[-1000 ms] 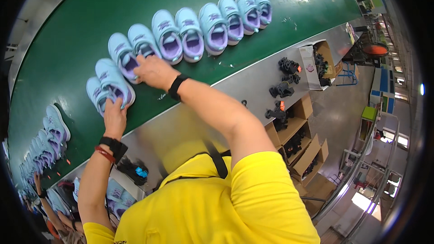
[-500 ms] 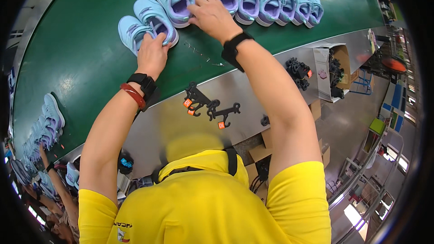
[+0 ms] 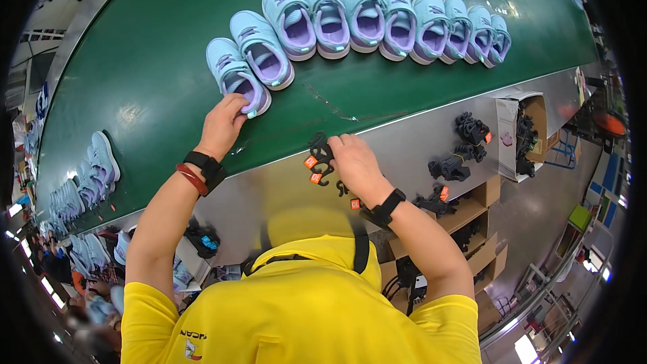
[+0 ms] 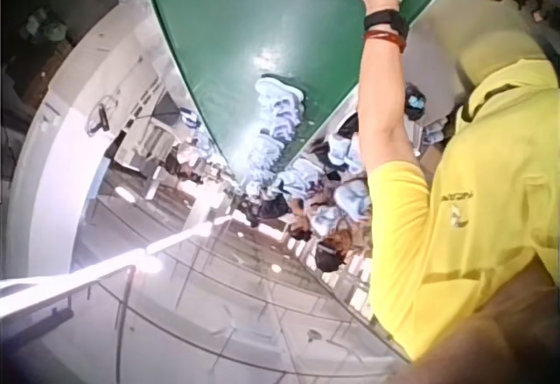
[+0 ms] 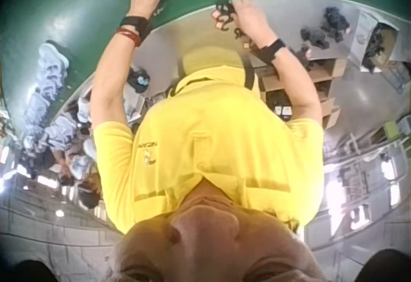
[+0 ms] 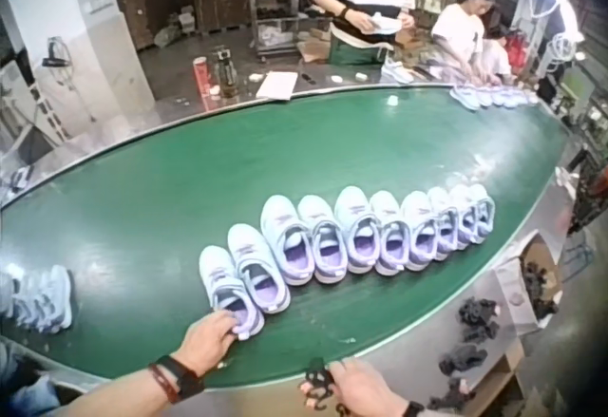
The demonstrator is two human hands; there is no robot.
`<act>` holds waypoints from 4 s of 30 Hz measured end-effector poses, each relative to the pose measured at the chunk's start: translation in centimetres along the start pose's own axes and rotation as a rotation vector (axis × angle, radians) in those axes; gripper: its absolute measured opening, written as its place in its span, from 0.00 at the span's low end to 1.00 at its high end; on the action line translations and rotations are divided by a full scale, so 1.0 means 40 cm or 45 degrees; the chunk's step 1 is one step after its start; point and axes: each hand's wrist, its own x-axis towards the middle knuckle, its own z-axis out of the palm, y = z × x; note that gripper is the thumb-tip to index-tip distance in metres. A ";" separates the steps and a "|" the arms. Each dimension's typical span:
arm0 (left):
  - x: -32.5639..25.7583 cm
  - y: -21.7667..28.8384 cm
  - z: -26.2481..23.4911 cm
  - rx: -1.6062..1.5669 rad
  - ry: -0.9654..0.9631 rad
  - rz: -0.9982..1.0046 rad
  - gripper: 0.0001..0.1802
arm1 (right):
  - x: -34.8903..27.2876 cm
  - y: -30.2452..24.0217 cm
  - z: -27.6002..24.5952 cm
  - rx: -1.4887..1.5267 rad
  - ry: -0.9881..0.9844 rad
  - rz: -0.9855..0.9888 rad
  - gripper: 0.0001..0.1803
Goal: The person attaches black plastic security tags to pairs of light blue and purple sneakers arranged on a green conveyor belt. They pick up a tag, clip it onto the shoe's tongue, and move to the next pair, repeating the process for multiple shoes.
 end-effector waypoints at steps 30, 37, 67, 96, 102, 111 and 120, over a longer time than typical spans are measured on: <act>-0.058 -0.030 0.007 0.118 0.022 0.036 0.09 | -0.054 -0.092 0.115 -0.277 -0.236 -0.654 0.07; -0.060 -0.023 0.011 0.124 0.072 0.047 0.07 | 0.065 -0.156 0.094 1.238 -0.175 0.251 0.06; -0.130 -0.044 -0.092 0.152 -0.215 -0.210 0.24 | 0.418 -0.063 -0.045 -0.310 0.038 -0.729 0.14; -0.247 -0.108 -0.253 0.327 0.124 -0.147 0.35 | 0.202 0.054 -0.151 -0.079 -0.051 -0.398 0.20; 0.046 0.085 -0.101 0.096 0.094 0.101 0.26 | 0.056 0.200 -0.134 -0.293 -0.284 -0.219 0.28; 0.265 0.055 0.074 0.013 -0.052 0.074 0.17 | 0.154 0.124 -0.076 1.107 0.025 0.302 0.10; 0.190 0.079 0.085 0.009 0.027 0.088 0.09 | 0.250 -0.037 -0.042 1.413 -0.134 0.505 0.13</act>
